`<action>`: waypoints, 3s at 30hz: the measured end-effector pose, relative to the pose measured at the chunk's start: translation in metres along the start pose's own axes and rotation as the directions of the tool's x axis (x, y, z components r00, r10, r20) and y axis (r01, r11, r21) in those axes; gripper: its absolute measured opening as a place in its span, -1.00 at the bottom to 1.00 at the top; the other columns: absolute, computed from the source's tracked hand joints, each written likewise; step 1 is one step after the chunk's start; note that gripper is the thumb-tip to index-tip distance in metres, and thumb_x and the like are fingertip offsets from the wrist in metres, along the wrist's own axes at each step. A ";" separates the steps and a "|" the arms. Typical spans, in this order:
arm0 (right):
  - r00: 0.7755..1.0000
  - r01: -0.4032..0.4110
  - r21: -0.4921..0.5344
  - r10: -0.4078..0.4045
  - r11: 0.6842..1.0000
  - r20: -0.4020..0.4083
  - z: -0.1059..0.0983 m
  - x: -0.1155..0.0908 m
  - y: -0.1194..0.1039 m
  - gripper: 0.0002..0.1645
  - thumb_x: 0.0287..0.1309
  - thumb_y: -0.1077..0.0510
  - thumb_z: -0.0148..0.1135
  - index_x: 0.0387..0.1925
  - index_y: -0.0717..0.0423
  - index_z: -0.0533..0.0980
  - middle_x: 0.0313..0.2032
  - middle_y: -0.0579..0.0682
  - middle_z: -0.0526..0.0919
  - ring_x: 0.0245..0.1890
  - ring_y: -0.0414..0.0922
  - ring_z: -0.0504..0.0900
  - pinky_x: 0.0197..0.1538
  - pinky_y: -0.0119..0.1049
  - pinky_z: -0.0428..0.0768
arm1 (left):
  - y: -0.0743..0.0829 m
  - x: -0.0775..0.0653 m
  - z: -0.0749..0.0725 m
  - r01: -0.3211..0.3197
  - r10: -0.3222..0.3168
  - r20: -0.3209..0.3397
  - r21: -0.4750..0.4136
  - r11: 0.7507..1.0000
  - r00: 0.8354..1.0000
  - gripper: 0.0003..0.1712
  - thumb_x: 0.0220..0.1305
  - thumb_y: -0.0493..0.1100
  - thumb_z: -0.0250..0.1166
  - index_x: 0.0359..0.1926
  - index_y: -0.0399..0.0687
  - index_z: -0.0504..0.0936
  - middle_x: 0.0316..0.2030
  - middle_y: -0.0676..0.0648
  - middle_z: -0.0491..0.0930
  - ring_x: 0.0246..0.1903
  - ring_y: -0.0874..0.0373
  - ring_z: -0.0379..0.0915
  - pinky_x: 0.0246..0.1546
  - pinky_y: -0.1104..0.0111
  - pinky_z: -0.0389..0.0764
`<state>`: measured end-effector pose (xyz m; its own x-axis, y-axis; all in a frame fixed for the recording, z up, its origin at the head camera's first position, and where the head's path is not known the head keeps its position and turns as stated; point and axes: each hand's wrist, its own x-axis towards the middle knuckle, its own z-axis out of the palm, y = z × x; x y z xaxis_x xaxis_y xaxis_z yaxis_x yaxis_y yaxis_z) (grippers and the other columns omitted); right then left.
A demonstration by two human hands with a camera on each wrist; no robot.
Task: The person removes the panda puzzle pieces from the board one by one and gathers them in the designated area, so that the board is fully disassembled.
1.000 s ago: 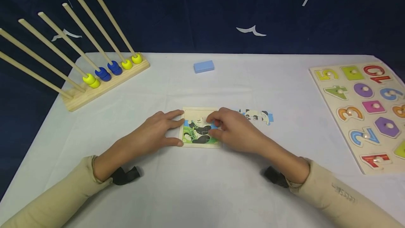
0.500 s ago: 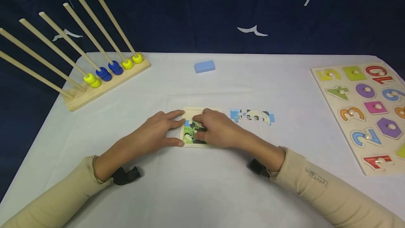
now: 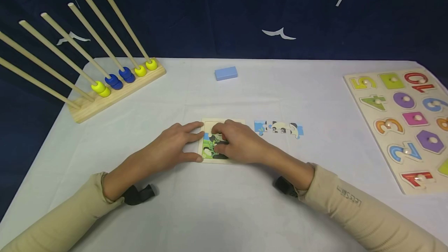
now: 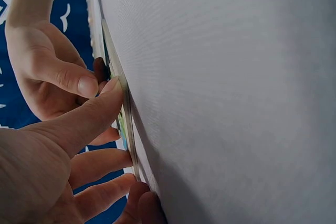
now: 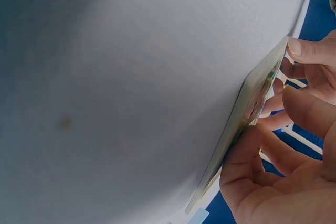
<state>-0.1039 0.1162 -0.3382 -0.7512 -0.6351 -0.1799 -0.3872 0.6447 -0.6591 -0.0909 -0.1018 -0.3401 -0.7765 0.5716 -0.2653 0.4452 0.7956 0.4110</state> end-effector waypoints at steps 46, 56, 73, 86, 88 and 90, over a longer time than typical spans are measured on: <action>0.997 0.046 0.062 -0.042 0.997 -0.071 0.001 0.011 -0.006 -0.74 0.10 0.50 0.13 -0.35 0.09 0.45 -0.53 -0.11 0.50 -0.48 -0.15 0.46 -0.33 -0.22 0.44 | -0.003 0.000 -0.001 -0.010 0.010 -0.010 0.013 1.000 1.000 -0.20 0.13 0.09 0.48 0.32 -0.17 0.48 0.41 -0.17 0.26 0.09 -0.16 0.39 0.07 0.15 0.45; 0.996 0.029 0.131 -0.018 0.991 -0.089 -0.001 0.009 -0.002 -0.76 0.18 0.47 0.13 -0.29 0.08 0.47 -0.51 -0.08 0.48 -0.46 -0.13 0.45 -0.33 -0.21 0.44 | -0.004 0.001 -0.001 -0.017 0.017 -0.004 0.009 1.000 1.000 -0.21 0.12 0.09 0.48 0.31 -0.17 0.50 0.41 -0.18 0.26 0.09 -0.16 0.39 0.06 0.14 0.46; 0.992 -0.001 0.205 0.026 0.979 -0.121 -0.013 -0.011 0.007 -0.79 0.21 0.44 0.14 -0.24 0.10 0.54 -0.47 -0.06 0.50 -0.46 -0.09 0.45 -0.31 -0.27 0.44 | -0.014 0.003 -0.010 0.007 0.001 0.065 -0.116 0.993 0.998 -0.20 0.11 0.07 0.49 0.34 -0.05 0.45 0.52 -0.07 0.02 0.41 -0.14 0.09 0.35 0.05 0.17; 0.984 -0.038 0.223 0.075 0.974 -0.159 -0.030 -0.037 0.020 -0.81 0.22 0.43 0.18 -0.20 0.13 0.56 -0.39 -0.04 0.53 -0.38 -0.09 0.47 -0.30 -0.37 0.44 | -0.016 0.001 -0.003 -0.034 0.034 0.003 -0.100 0.994 0.999 -0.30 0.11 0.03 0.50 0.28 0.00 0.54 0.46 -0.05 0.18 0.25 -0.10 0.31 0.18 0.11 0.38; 0.983 -0.051 0.230 0.090 0.972 -0.162 -0.033 -0.041 0.023 -0.81 0.22 0.42 0.19 -0.19 0.14 0.56 -0.38 -0.03 0.54 -0.39 -0.10 0.48 -0.30 -0.38 0.45 | -0.015 0.000 -0.004 -0.020 0.021 0.003 -0.106 0.994 1.000 -0.31 0.11 0.02 0.50 0.27 0.03 0.55 0.48 -0.02 0.13 0.29 -0.12 0.27 0.22 0.09 0.34; 0.981 -0.061 0.239 0.103 0.969 -0.163 -0.035 -0.045 0.027 -0.82 0.22 0.42 0.19 -0.19 0.15 0.56 -0.38 -0.02 0.54 -0.40 -0.11 0.48 -0.31 -0.39 0.46 | -0.015 -0.001 -0.004 -0.010 0.010 0.004 -0.112 0.994 1.000 -0.33 0.10 0.01 0.51 0.26 0.06 0.57 0.49 0.00 0.10 0.31 -0.13 0.24 0.23 0.08 0.32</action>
<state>-0.0989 0.1768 -0.3222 -0.8641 -0.4876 -0.1248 -0.2011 0.5618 -0.8025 -0.0986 -0.1145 -0.3427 -0.7702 0.5804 -0.2645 0.3997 0.7624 0.5090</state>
